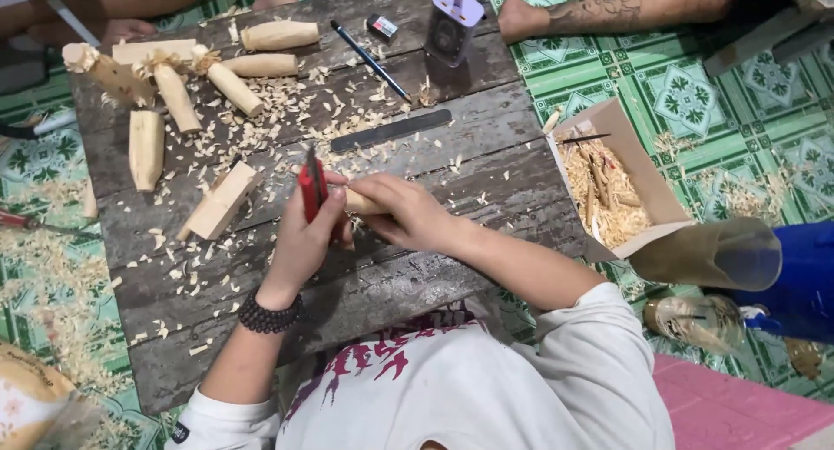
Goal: Carving a small wooden figurine using a hand knife on a low wooden table
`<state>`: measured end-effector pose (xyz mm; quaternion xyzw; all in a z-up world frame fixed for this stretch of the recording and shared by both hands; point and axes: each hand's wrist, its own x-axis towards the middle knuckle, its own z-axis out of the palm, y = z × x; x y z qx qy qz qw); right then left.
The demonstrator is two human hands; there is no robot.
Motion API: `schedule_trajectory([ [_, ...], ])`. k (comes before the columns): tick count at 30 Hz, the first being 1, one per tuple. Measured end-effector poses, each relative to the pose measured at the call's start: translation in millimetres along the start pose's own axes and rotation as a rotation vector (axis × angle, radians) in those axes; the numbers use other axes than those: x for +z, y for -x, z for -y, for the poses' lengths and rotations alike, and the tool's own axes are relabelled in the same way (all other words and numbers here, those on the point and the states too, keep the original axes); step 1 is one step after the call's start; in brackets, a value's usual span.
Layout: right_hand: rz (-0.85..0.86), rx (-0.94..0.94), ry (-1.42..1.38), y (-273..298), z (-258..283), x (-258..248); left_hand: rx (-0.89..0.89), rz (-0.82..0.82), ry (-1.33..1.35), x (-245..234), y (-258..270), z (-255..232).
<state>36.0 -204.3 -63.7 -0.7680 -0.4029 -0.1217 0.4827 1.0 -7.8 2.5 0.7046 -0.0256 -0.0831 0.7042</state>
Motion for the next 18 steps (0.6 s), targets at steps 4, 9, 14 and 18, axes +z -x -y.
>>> schedule_trajectory([
  [4,-0.019,0.004,-0.068,-5,12,-12,-0.096,-0.02,0.161,-2,1,-2],
  [9,-0.029,-0.036,-0.054,-8,21,-12,-0.081,-0.04,0.127,-1,5,-10],
  [14,-0.028,-0.089,-0.004,1,2,-6,-0.028,-0.067,0.152,-1,1,2],
  [18,-0.023,-0.098,0.0,-3,8,-7,-0.054,-0.035,0.208,0,-2,6],
])
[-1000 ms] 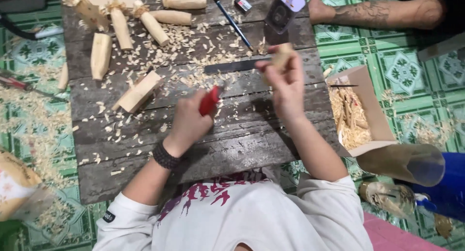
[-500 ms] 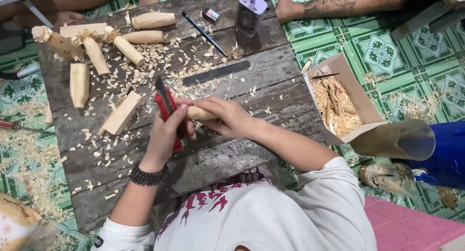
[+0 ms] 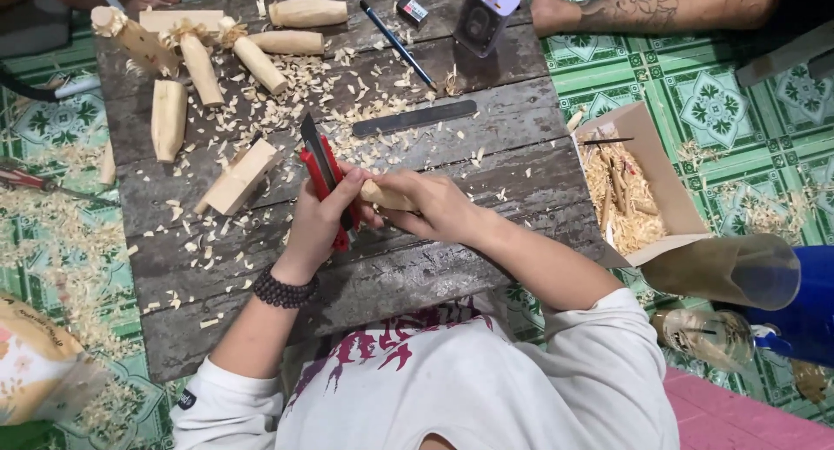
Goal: Carving a small wooden figurine using a hand knife on a low wooden table
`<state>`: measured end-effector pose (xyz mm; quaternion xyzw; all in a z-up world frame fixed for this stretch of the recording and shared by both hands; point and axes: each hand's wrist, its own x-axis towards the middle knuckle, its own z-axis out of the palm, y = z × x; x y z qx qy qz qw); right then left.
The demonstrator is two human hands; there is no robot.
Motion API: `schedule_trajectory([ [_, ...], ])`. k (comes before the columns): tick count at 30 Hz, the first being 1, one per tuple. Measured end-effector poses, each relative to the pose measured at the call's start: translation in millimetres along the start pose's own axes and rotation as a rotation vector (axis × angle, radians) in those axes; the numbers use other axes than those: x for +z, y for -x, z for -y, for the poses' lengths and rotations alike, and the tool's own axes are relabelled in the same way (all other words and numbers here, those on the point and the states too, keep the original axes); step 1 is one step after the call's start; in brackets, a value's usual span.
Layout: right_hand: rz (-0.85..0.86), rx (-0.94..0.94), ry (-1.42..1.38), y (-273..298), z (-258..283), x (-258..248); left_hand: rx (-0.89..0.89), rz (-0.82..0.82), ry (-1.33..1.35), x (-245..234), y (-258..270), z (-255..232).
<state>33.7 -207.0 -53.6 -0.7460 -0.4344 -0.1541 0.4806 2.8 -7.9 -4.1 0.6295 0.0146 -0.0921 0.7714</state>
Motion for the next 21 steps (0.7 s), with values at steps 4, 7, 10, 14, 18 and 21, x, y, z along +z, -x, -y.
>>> schedule_trajectory([
  [4,0.007,-0.028,-0.006,4,-6,-2,-0.041,0.016,0.03,3,-1,-2],
  [7,0.019,-0.042,-0.039,15,-18,-3,-0.064,0.056,0.113,8,0,-7],
  [10,-0.05,-0.011,0.038,14,-15,-9,-0.038,0.065,0.088,6,-2,-4],
  [14,-0.017,-0.007,0.094,6,-12,-10,-0.181,0.08,0.103,4,-4,0],
  [18,-0.023,0.055,0.019,-1,-14,-9,-0.246,0.055,0.161,-7,-11,25],
  [21,-0.032,0.074,0.007,-2,-17,0,-0.263,0.04,0.185,-6,-11,26],
])
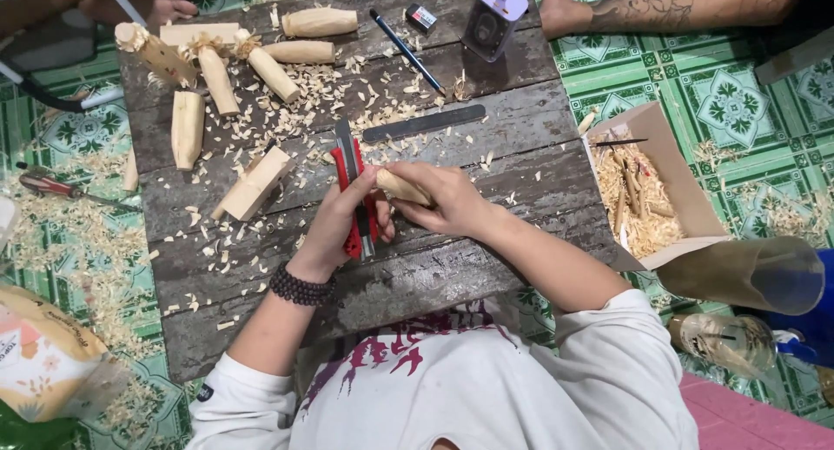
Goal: Carving a small wooden figurine using a hand knife on a low wooden table
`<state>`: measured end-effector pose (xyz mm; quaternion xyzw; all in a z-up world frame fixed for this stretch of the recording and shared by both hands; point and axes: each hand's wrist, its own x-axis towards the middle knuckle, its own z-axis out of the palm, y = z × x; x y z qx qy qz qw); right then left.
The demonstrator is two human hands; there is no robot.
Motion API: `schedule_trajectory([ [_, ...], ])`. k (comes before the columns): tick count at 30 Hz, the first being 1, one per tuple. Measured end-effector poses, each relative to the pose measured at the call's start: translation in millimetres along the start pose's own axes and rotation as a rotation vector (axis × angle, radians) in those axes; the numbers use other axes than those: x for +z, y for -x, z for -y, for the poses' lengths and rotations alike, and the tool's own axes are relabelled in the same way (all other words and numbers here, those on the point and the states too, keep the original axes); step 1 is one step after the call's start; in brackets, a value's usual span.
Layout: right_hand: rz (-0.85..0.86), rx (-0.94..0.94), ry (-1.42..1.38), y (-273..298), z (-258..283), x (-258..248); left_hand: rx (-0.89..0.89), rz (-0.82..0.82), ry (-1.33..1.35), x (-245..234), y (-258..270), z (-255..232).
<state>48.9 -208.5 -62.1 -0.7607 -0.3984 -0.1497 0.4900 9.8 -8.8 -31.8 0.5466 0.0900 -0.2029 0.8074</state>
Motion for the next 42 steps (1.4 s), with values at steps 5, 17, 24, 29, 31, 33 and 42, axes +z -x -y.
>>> schedule_trajectory([
  [5,-0.016,0.012,-0.037,-5,6,-4,-0.015,-0.021,0.065,1,-1,-10],
  [17,0.091,0.091,-0.13,-33,34,-9,0.062,-0.126,0.185,-3,7,-33],
  [24,0.225,0.559,-0.684,-54,49,2,0.17,-0.131,0.098,-16,-6,-28],
  [29,0.045,0.656,-0.744,-27,3,-11,0.211,-0.112,-0.07,-14,3,-23],
  [31,-0.066,0.679,-0.795,-28,5,-13,0.232,-0.101,-0.154,-11,0,-16],
  [33,-0.148,0.702,-0.969,-34,18,-7,0.651,-0.274,-0.724,-11,-5,-6],
  [42,0.043,0.653,-1.069,-31,21,-15,0.544,-0.214,-1.255,-15,-1,-12],
])
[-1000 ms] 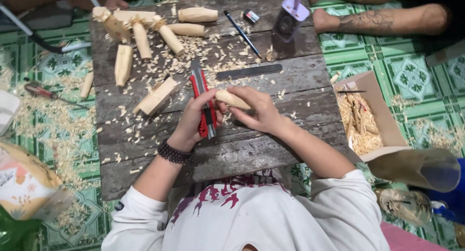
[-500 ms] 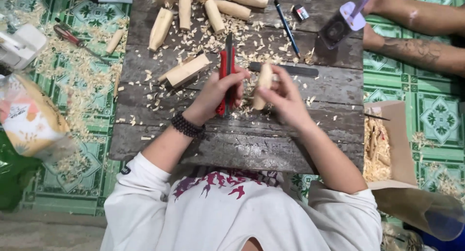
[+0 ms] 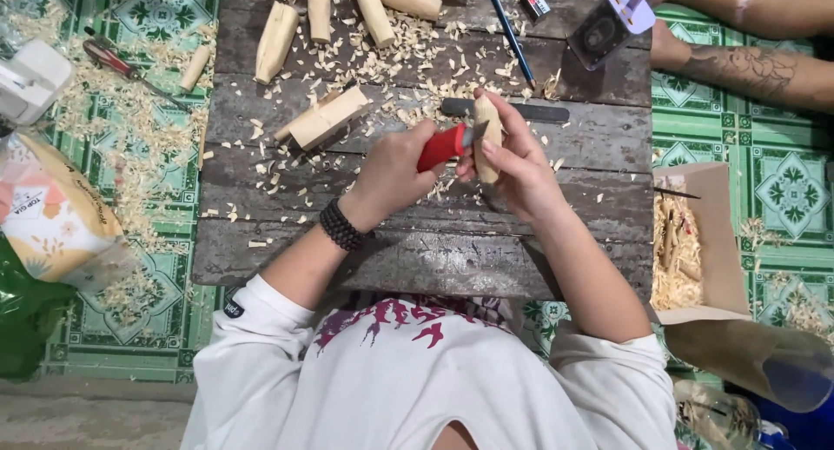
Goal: Carving a small wooden figurine using a hand knife on a low wooden table
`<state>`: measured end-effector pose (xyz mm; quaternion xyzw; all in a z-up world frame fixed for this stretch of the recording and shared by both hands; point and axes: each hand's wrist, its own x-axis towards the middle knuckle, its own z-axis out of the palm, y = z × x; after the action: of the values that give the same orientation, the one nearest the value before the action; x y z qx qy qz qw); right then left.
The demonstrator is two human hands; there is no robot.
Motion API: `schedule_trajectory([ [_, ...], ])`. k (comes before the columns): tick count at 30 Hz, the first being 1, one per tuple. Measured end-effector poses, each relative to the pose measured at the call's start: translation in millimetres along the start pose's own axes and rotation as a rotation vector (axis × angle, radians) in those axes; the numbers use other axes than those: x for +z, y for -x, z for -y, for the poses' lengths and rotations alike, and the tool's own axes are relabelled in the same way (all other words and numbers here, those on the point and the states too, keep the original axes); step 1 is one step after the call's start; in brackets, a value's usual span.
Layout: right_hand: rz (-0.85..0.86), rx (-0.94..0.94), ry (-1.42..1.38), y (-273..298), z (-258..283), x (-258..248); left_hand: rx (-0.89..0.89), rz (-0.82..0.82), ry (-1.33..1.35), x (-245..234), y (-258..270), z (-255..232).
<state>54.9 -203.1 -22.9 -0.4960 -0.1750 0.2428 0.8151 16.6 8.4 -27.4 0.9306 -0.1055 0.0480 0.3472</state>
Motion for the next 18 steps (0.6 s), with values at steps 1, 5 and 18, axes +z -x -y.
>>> schedule_trajectory([
  [1,0.002,-0.001,0.0,-1,4,3,0.0,-0.001,-0.001,-4,-2,-3],
  [5,0.025,-0.019,0.123,8,-1,6,0.024,0.05,-0.15,0,11,-5],
  [18,-0.159,-0.059,0.321,12,-7,15,0.248,-0.244,-0.48,5,9,-7],
])
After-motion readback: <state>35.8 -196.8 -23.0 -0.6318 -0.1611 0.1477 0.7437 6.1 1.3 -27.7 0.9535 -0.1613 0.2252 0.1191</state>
